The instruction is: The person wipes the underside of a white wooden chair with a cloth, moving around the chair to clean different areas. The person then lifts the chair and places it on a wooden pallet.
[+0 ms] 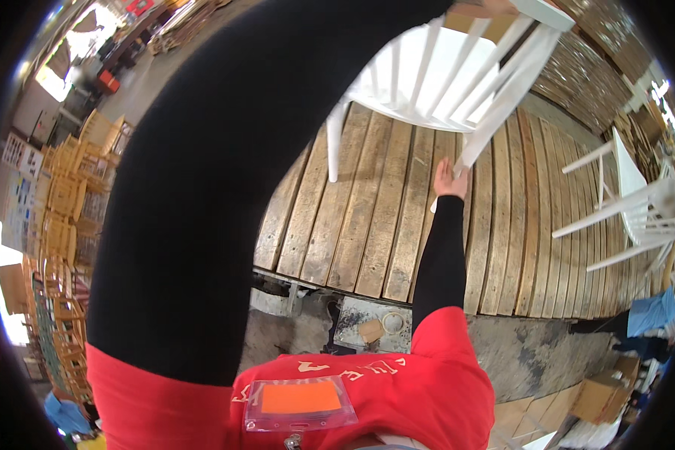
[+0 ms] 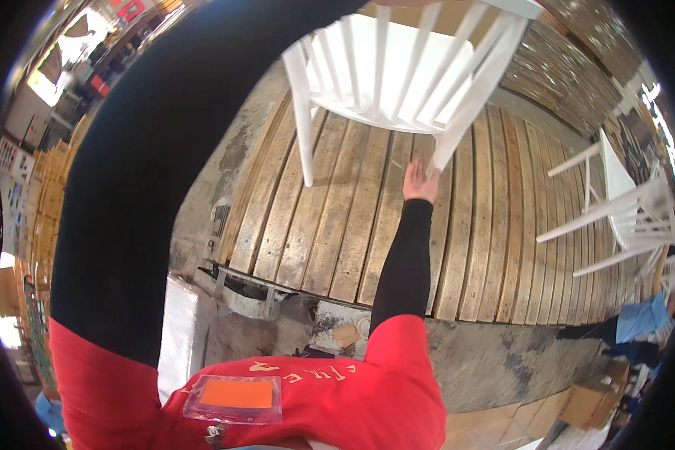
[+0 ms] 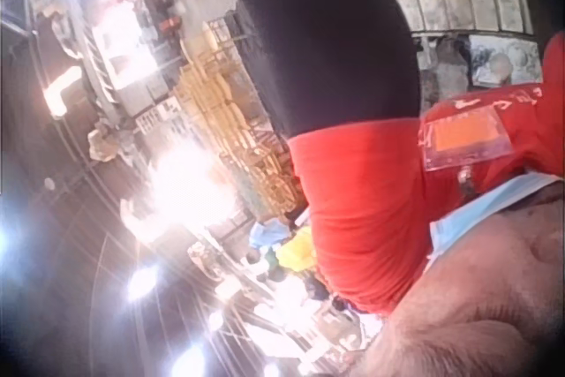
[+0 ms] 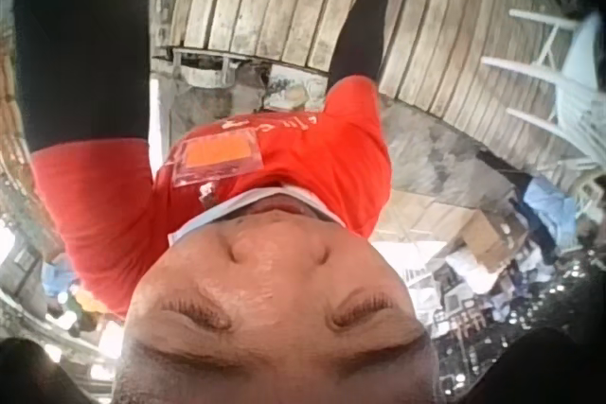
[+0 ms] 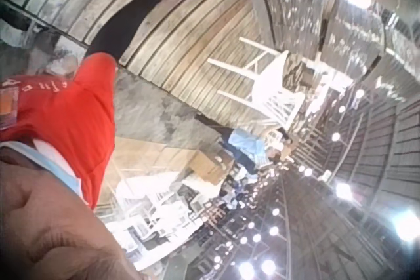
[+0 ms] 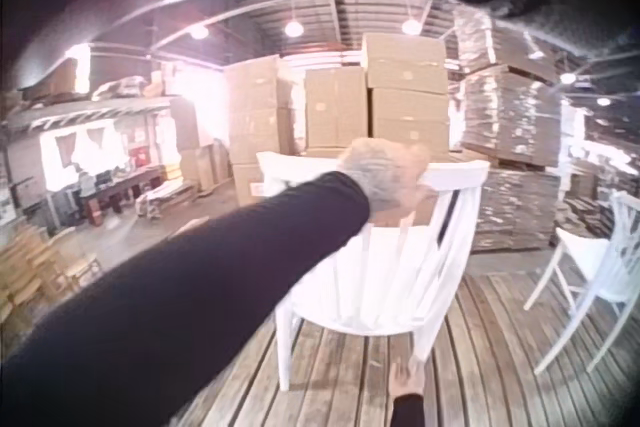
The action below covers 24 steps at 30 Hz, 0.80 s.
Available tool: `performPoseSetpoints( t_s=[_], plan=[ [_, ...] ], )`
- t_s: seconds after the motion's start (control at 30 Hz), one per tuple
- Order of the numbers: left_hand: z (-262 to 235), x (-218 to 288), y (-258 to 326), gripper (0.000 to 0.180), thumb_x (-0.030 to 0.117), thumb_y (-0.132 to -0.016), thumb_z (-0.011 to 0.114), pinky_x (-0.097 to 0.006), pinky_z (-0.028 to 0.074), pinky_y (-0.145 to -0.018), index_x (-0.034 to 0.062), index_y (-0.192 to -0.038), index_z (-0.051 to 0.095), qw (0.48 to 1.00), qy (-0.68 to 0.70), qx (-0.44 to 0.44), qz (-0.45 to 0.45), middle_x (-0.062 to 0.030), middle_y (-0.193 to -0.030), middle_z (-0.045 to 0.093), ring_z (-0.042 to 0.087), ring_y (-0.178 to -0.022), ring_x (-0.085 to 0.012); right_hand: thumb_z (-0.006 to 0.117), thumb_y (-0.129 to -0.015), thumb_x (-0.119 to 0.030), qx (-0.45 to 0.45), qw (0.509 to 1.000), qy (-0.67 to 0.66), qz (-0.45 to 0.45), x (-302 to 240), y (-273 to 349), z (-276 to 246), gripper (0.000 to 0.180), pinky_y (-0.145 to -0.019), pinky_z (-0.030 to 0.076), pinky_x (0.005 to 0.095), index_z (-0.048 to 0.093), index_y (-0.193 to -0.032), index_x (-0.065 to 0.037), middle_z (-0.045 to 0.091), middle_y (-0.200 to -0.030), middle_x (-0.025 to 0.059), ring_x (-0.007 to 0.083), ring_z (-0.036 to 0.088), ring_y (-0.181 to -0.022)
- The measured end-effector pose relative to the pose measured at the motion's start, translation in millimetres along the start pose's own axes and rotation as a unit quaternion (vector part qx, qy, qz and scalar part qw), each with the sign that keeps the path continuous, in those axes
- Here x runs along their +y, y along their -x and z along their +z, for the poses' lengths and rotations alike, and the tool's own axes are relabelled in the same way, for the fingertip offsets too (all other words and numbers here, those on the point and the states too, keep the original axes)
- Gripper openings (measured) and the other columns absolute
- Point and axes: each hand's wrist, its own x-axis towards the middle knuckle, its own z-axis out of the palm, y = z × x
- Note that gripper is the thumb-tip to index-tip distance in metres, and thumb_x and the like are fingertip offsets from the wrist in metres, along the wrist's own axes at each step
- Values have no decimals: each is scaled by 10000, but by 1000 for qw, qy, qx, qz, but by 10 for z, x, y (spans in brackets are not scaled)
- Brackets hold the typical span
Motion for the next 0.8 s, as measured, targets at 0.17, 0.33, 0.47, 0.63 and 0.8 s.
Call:
performPoseSetpoints(
  t_s=[0.17, 0.33, 0.47, 0.63, 0.8],
  plan=[
    [-174, 317, -22, 594, 549, -907, 630, -526, 467, -927, 42, -1218, 614, 993, -18, 104, -47, -176, -1184, 623, 618, -1096, -294, 574, -1016, -328, -57, 995, 69, -38, 550, 473, -1027, 269, -780, 594, 394, 601, -951, -69, 645, -831, 44, 245, 651, -793],
    [137, 1378, 2230, 571, 442, -863, 638, -541, 477, -877, 63, -1276, 527, 912, 380, -4, -153, -203, -1167, 560, 591, -1069, -359, 574, -994, -351, 157, 915, 345, 136, 1692, 1740, -2359, 286, -846, 534, 394, 633, -1114, -98, 628, -946, 53, 223, 609, -945],
    [-154, 1929, 4427, 401, 375, -987, 530, -508, 530, -735, 12, -870, 654, 748, 475, -237, -398, -218, -789, 658, 671, -820, -410, 535, -933, -269, -37, 643, 765, 34, 1730, 1279, -2298, 184, -662, 503, 387, 548, -1036, -117, 542, -857, 48, 209, 574, -795],
    [-1727, 3758, 6105, 527, 453, -976, 500, -487, 527, -706, -3, -808, 704, 429, 279, -257, -820, -190, -732, 694, 698, -732, -344, 513, -938, -277, 7, 798, 593, 106, 2206, 260, -913, 233, -443, 325, 281, 379, -770, -188, 327, -597, -15, 153, 325, -475],
    [-2359, 5698, 5980, 485, 416, -934, 583, -422, 496, -590, 2, -692, 661, 211, 122, -72, -967, -137, -563, 610, 621, -531, -237, 492, -996, -307, -33, 746, 645, 161, 3400, 752, -436, 266, -424, 273, 276, 390, -781, -188, 294, -604, -32, 120, 246, -448]
  ],
)
